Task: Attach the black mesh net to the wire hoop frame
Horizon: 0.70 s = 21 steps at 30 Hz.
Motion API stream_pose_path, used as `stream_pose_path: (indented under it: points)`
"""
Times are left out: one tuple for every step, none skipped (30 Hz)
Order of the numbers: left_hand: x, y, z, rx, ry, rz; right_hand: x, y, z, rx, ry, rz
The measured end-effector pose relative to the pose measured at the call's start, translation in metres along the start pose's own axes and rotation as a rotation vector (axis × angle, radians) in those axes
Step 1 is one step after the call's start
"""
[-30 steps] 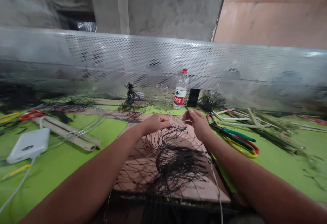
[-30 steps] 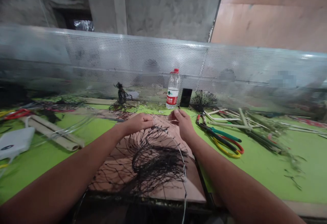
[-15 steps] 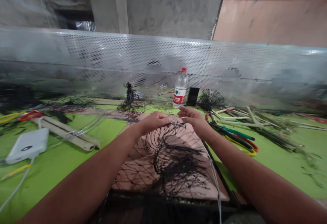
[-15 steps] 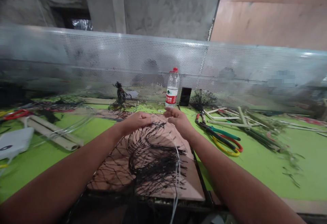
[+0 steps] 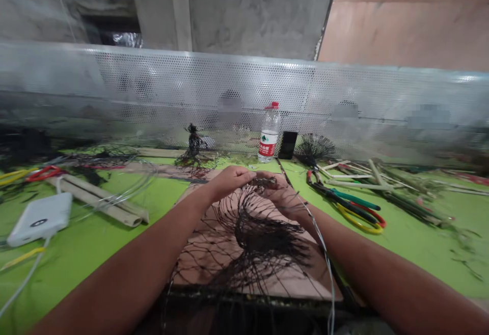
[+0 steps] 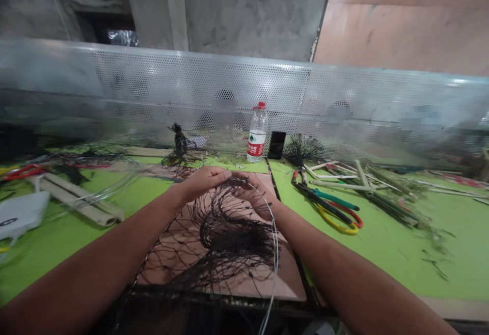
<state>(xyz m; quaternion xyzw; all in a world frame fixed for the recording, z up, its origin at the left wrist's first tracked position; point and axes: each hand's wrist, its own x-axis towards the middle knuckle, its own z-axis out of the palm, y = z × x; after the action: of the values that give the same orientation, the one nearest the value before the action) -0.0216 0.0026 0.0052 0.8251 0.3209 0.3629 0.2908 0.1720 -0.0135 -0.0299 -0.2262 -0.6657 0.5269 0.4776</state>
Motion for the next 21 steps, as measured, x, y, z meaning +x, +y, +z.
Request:
stream_pose_path:
  points:
    - [0.000,0.000,0.000,0.019,-0.011,0.003,0.000,0.001,0.001,0.000,0.009,-0.019]
    - [0.000,0.000,-0.001,0.027,-0.015,-0.001,0.000,0.002,0.001,0.011,0.029,-0.034]
    - [0.000,-0.001,-0.001,0.024,-0.011,-0.010,0.000,0.002,0.000,0.037,0.050,-0.037]
    - [0.000,-0.003,-0.002,0.009,-0.005,-0.023,0.001,0.002,0.000,0.076,0.063,-0.025]
    - [0.001,-0.005,-0.003,-0.018,-0.001,-0.036,0.002,0.002,-0.002,0.123,0.074,-0.006]
    - [0.001,-0.008,-0.004,-0.054,-0.005,-0.046,0.003,0.001,-0.003,0.169,0.084,0.015]
    - [0.001,-0.010,-0.005,-0.099,-0.013,-0.055,0.003,0.001,-0.005,0.207,0.099,0.028]
    - [0.001,-0.012,-0.006,-0.150,-0.023,-0.063,0.004,0.000,-0.006,0.232,0.123,0.029]
    - [0.001,-0.014,-0.007,-0.199,-0.035,-0.071,0.004,-0.001,-0.007,0.245,0.147,0.023]
    - [0.001,-0.015,-0.009,-0.242,-0.047,-0.079,0.005,-0.001,-0.008,0.249,0.169,0.011]
    - [0.000,-0.015,-0.010,-0.274,-0.064,-0.090,0.005,-0.001,-0.009,0.245,0.185,-0.002]
    - [-0.001,-0.015,-0.011,-0.295,-0.084,-0.105,0.005,-0.002,-0.008,0.237,0.196,-0.011]
    - [-0.002,-0.014,-0.012,-0.302,-0.102,-0.123,0.004,-0.002,-0.008,0.229,0.202,-0.014]
    - [-0.003,-0.014,-0.013,-0.298,-0.114,-0.141,0.004,-0.002,-0.007,0.223,0.206,-0.014]
    - [-0.004,-0.013,-0.014,-0.287,-0.118,-0.157,0.004,-0.003,-0.005,0.220,0.208,-0.012]
    - [-0.005,-0.013,-0.014,-0.272,-0.117,-0.169,0.003,-0.005,-0.003,0.221,0.211,-0.015]
    - [-0.005,-0.013,-0.014,-0.262,-0.116,-0.177,0.002,-0.006,-0.002,0.227,0.214,-0.020]
    - [-0.005,-0.013,-0.014,-0.261,-0.113,-0.182,0.001,-0.008,0.000,0.239,0.217,-0.027]
    - [-0.005,-0.013,-0.013,-0.271,-0.109,-0.189,0.000,-0.010,0.001,0.257,0.217,-0.031]
    - [-0.004,-0.013,-0.013,-0.290,-0.100,-0.199,0.000,-0.012,0.001,0.274,0.214,-0.026]
    - [-0.003,-0.013,-0.011,-0.310,-0.085,-0.211,-0.001,-0.014,0.002,0.287,0.212,-0.013]
